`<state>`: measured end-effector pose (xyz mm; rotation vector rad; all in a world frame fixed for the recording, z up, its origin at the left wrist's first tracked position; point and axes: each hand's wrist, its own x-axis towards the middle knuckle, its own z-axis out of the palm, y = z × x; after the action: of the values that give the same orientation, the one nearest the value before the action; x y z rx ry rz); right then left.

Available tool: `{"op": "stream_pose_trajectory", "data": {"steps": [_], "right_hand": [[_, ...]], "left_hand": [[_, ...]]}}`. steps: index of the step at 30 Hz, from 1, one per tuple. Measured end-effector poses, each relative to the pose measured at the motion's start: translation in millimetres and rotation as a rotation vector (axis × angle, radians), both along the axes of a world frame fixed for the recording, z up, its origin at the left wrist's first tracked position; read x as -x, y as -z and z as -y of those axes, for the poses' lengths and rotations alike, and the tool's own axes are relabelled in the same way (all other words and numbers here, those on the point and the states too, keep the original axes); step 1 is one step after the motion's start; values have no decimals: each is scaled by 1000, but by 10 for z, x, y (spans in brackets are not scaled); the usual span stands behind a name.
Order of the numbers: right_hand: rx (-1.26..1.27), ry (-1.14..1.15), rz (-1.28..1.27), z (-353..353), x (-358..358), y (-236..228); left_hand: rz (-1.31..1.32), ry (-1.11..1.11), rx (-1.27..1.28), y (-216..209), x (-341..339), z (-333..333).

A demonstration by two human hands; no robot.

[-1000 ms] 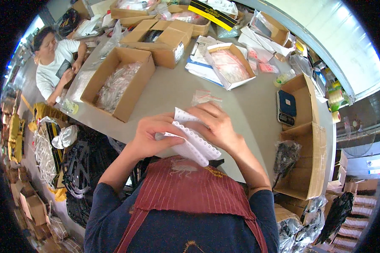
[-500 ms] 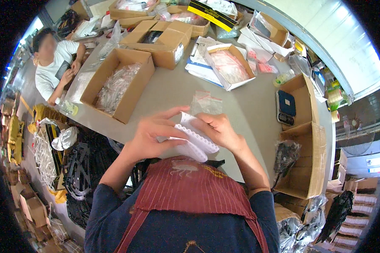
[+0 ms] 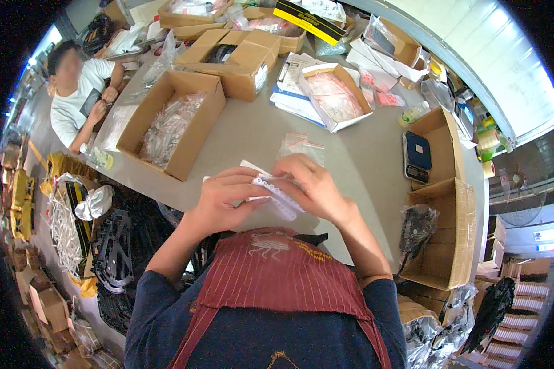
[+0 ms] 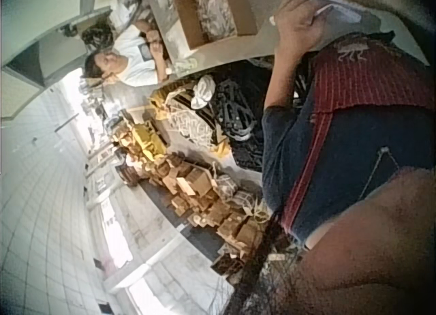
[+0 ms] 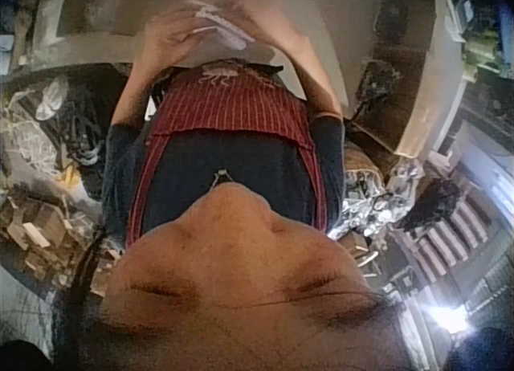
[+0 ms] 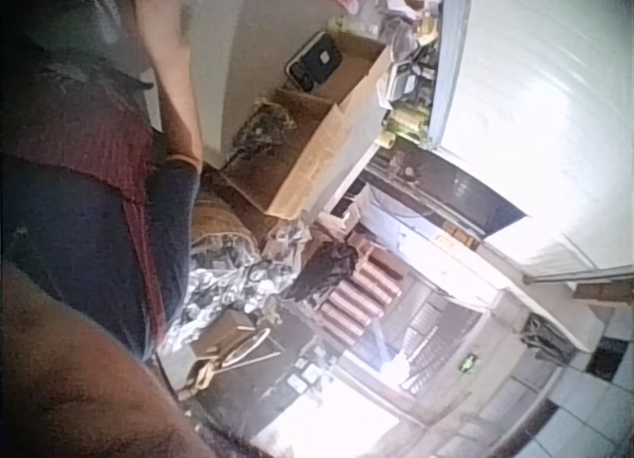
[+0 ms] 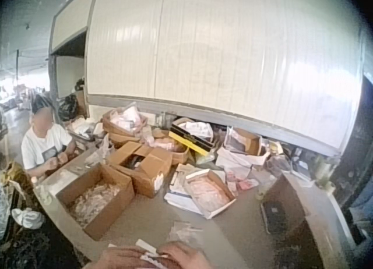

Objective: The person places small components into plastic bags, seals the bags, and organizes the bags and cardboard boxes on a table. They handle a water bottle before walking through a warehouse area filled with boxes.

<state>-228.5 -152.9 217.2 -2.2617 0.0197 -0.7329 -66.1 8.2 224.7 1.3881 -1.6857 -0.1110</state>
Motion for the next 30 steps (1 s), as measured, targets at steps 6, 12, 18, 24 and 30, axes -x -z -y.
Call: {"op": "stream_pose_trajectory", "data": {"steps": [6, 12, 18, 24, 30], "right_hand": [[114, 27, 67, -24, -15, 27], [-50, 1, -18, -24, 32, 27], [-248, -143, -126, 98, 123, 55], [-136, -78, -69, 60, 134, 94], [-93, -38, -57, 32, 114, 69]], "left_hand": [[-2, -9, 29, -59, 28, 15], [-94, 5, -13, 16, -6, -3], [-208, -16, -19, 46, -77, -77], [-246, 137, -44, 32, -41, -35], [-179, 36, -52, 63, -45, -71]]}}
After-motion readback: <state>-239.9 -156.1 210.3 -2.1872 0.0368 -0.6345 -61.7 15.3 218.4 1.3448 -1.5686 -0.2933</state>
